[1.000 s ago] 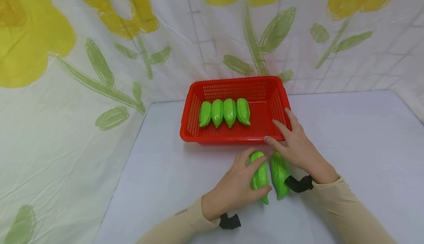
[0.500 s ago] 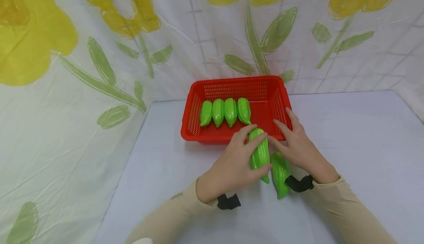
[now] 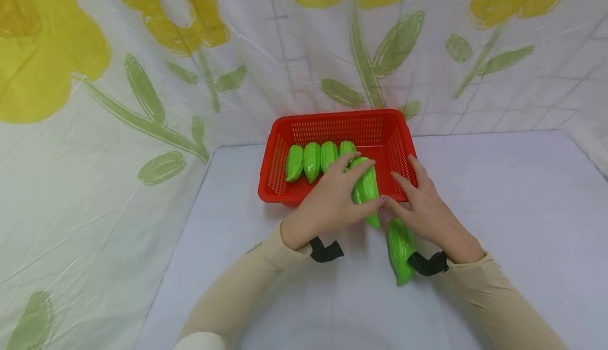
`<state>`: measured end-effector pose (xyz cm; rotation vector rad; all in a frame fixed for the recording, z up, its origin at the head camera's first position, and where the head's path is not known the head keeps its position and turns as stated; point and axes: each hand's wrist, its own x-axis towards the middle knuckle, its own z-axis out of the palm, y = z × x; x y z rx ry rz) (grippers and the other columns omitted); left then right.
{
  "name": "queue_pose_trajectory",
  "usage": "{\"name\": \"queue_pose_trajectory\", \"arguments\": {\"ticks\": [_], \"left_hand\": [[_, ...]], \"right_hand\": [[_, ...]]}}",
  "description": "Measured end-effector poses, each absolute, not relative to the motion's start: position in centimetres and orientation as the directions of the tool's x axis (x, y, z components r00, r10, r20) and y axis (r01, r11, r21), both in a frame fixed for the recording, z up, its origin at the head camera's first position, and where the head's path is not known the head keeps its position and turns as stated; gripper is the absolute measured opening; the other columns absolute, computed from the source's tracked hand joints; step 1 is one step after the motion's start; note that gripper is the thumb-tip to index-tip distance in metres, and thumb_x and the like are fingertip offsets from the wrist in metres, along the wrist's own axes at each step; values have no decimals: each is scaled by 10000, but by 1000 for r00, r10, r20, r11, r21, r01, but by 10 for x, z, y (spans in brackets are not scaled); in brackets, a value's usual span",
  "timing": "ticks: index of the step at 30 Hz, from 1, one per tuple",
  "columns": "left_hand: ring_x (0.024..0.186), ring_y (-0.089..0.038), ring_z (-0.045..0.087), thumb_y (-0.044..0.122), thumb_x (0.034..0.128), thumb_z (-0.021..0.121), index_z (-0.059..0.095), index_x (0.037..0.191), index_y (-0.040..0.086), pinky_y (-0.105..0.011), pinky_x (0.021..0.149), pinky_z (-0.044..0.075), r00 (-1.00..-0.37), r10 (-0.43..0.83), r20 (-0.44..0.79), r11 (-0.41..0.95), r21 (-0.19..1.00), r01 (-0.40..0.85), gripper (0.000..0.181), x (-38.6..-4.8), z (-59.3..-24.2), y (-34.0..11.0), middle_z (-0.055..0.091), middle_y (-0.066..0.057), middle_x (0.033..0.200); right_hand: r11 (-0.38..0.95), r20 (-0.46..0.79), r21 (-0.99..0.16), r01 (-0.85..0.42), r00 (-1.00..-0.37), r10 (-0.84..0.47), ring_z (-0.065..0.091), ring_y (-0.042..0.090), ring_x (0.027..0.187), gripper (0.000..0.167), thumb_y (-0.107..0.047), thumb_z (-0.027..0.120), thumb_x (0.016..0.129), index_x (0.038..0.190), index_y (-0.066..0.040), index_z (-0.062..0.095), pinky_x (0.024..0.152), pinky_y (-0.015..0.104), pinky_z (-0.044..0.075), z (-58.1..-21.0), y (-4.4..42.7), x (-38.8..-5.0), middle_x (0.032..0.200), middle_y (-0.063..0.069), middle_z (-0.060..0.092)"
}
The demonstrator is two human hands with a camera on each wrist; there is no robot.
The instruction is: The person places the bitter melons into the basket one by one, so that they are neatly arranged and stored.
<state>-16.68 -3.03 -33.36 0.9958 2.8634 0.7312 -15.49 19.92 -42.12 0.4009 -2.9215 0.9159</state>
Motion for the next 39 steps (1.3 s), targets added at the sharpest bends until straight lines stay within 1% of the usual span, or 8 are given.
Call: {"name": "queue_pose_trajectory", "arguments": {"ticks": [3, 10, 15, 18, 23, 30, 35, 39], "left_hand": [[1490, -297, 386, 452, 941, 738, 484, 1558, 140, -479, 1101, 510, -795, 597, 110, 688, 439, 577, 736, -178, -332, -26, 392, -145, 1615], [1418, -312, 454, 438, 960, 710, 481, 1556, 124, -457, 1084, 525, -806, 588, 67, 727, 392, 563, 712, -207, -330, -13, 414, -158, 1576], [1388, -361, 476, 438, 964, 700, 485, 1551, 118, -482, 1056, 538, -822, 567, 54, 760, 349, 548, 702, -226, -328, -4, 391, -175, 1585], [1389, -358, 478, 447, 968, 693, 483, 1554, 122, -471, 1048, 545, -829, 558, 48, 777, 321, 542, 702, -237, -326, 2, 390, -175, 1588], [1406, -318, 468, 484, 972, 679, 454, 1578, 162, -436, 1046, 551, -841, 541, -3, 801, 309, 513, 723, -253, -328, 9, 379, -144, 1601], [1425, -316, 444, 484, 979, 671, 434, 1593, 162, -405, 1082, 520, -846, 532, -42, 819, 280, 501, 732, -274, -337, 16, 362, -131, 1614], [1398, -335, 471, 480, 978, 675, 428, 1597, 154, -382, 1041, 546, -841, 535, -81, 835, 205, 511, 742, -284, -341, 24, 380, -133, 1599], [1402, -335, 462, 487, 970, 685, 421, 1603, 170, -381, 1023, 557, -849, 515, -118, 852, 179, 492, 755, -293, -345, 31, 390, -120, 1579]], "right_hand": [[786, 129, -558, -264, -964, -232, 247, 578, 1461, 770, -427, 676, 998, 1550, 46, 420, 968, 712, 503, -421, 200, -155, 1715, 256, 25], [784, 112, -567, -254, -966, -233, 219, 560, 1481, 754, -421, 657, 1005, 1559, 28, 411, 974, 701, 507, -423, 201, -157, 1722, 237, 4], [783, 99, -571, -246, -968, -232, 202, 559, 1495, 782, -477, 637, 1010, 1567, 20, 405, 999, 715, 483, -423, 202, -158, 1729, 222, -21], [783, 92, -574, -240, -969, -230, 185, 558, 1506, 821, -532, 623, 1005, 1571, 20, 402, 1026, 726, 455, -422, 202, -158, 1733, 212, -35], [785, 81, -571, -238, -969, -235, 177, 561, 1510, 842, -549, 621, 1001, 1574, 25, 395, 1039, 735, 435, -421, 202, -158, 1735, 212, -45], [781, 97, -574, -247, -967, -234, 163, 557, 1522, 833, -534, 628, 1003, 1561, 44, 408, 1071, 735, 408, -423, 203, -158, 1734, 216, -35], [779, 107, -574, -251, -967, -233, 174, 564, 1516, 822, -523, 635, 1003, 1553, 48, 418, 1073, 739, 402, -424, 203, -158, 1734, 217, -29], [778, 113, -574, -255, -966, -233, 183, 565, 1513, 816, -520, 639, 1001, 1551, 43, 425, 1064, 736, 413, -425, 203, -157, 1735, 214, -27]]}}
